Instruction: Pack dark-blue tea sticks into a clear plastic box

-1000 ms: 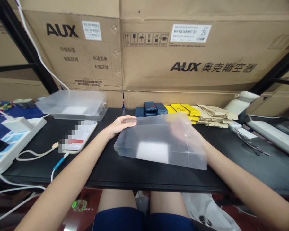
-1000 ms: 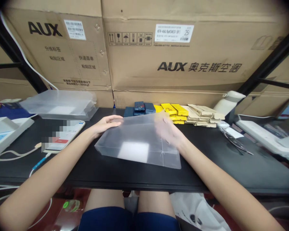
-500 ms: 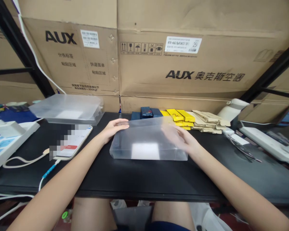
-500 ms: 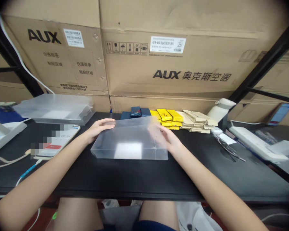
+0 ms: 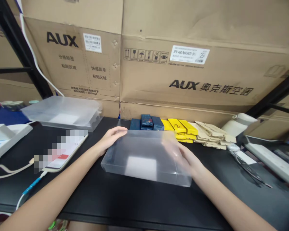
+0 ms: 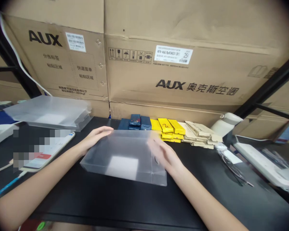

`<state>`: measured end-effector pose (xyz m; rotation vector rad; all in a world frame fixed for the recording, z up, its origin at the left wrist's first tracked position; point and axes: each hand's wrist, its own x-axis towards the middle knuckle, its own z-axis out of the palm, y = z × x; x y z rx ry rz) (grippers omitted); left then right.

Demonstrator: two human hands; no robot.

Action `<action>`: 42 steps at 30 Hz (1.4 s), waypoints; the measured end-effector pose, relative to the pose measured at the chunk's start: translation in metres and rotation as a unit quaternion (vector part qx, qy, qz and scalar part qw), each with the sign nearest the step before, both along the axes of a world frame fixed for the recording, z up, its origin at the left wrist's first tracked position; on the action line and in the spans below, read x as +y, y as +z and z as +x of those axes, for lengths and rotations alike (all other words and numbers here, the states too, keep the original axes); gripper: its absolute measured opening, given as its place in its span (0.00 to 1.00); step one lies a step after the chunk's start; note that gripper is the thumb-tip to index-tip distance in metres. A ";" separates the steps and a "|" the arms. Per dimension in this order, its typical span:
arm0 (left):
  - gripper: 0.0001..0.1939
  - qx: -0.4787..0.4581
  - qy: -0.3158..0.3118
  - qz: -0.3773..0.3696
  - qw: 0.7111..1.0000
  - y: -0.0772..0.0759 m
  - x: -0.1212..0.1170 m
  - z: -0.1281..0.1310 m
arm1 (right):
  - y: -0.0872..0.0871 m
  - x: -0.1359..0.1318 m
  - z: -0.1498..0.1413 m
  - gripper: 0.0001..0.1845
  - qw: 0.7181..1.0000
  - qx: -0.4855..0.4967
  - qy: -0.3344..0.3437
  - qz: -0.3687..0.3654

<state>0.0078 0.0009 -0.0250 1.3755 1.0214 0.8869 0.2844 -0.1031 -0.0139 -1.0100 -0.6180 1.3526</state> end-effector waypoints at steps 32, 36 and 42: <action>0.22 -0.005 -0.013 0.023 1.000 -0.003 0.008 0.010 | -0.021 0.013 0.038 0.16 0.973 -0.070 -0.218 -0.010; 0.20 0.008 0.052 0.011 0.999 -0.008 0.016 0.008 | -0.018 0.012 0.034 0.16 0.971 -0.091 -0.221 0.009; 0.20 -0.047 0.091 -0.003 0.995 -0.011 0.025 0.002 | -0.019 0.012 0.032 0.16 0.968 -0.106 -0.227 0.022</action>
